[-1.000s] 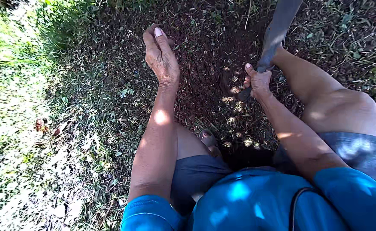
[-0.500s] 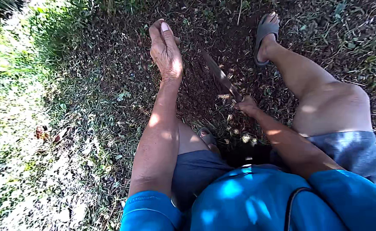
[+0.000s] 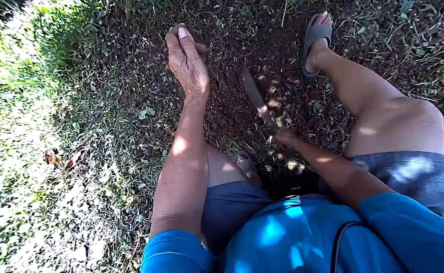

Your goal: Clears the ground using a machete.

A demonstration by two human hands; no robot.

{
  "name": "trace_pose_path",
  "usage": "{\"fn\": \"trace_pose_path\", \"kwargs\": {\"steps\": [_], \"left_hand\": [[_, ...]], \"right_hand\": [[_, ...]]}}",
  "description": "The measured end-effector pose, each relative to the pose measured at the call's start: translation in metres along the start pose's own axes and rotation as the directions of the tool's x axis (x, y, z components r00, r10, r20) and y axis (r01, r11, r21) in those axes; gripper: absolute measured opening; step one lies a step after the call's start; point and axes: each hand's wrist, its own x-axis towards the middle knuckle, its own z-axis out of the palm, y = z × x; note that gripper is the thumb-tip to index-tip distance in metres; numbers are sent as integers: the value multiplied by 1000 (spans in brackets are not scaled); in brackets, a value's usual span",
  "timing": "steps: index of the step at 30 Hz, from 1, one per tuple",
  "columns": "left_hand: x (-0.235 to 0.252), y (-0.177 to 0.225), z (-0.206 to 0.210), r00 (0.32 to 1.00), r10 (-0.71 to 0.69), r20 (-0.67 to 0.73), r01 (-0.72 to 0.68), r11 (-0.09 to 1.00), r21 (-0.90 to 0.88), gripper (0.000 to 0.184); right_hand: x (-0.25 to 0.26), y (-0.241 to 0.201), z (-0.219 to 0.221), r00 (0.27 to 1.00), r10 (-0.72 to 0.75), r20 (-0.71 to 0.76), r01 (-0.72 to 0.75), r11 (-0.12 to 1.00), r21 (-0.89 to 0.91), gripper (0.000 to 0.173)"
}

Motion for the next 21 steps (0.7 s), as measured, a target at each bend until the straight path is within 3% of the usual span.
{"fn": "trace_pose_path", "kwargs": {"steps": [1,3,6,9,13,16,18,20,21], "left_hand": [[0,0,1,1000,-3,6,3,1000,3,42],[3,0,0,1000,-14,14,14,1000,14,42],[1,-2,3,1000,-29,11,29,1000,10,40],[2,2,5,1000,-24,16,24,1000,-2,40],[0,-1,-1,1000,-7,-5,7,1000,14,40],[1,-4,-8,1000,-19,-24,20,1000,11,41],[3,-5,-10,998,-34,-46,33,999,-11,40],[5,-6,-11,998,-47,-51,45,998,-31,39],[5,-6,-10,998,-48,-52,46,998,-37,39]], "right_hand": [[0,8,6,994,80,77,-70,989,-131,17],[-11,6,16,991,103,89,-82,973,-217,14],[-19,0,1,999,2,46,13,947,-322,30],[-12,-13,-18,990,-136,-39,118,948,-297,25],[-28,-72,-40,898,-372,-233,386,923,12,25],[-52,-117,-58,722,-542,-430,680,669,300,12],[-66,-137,-60,655,-558,-510,756,473,453,23],[-61,-134,-47,665,-522,-534,745,417,520,27],[-50,-120,-37,708,-488,-511,706,490,511,26]]}}
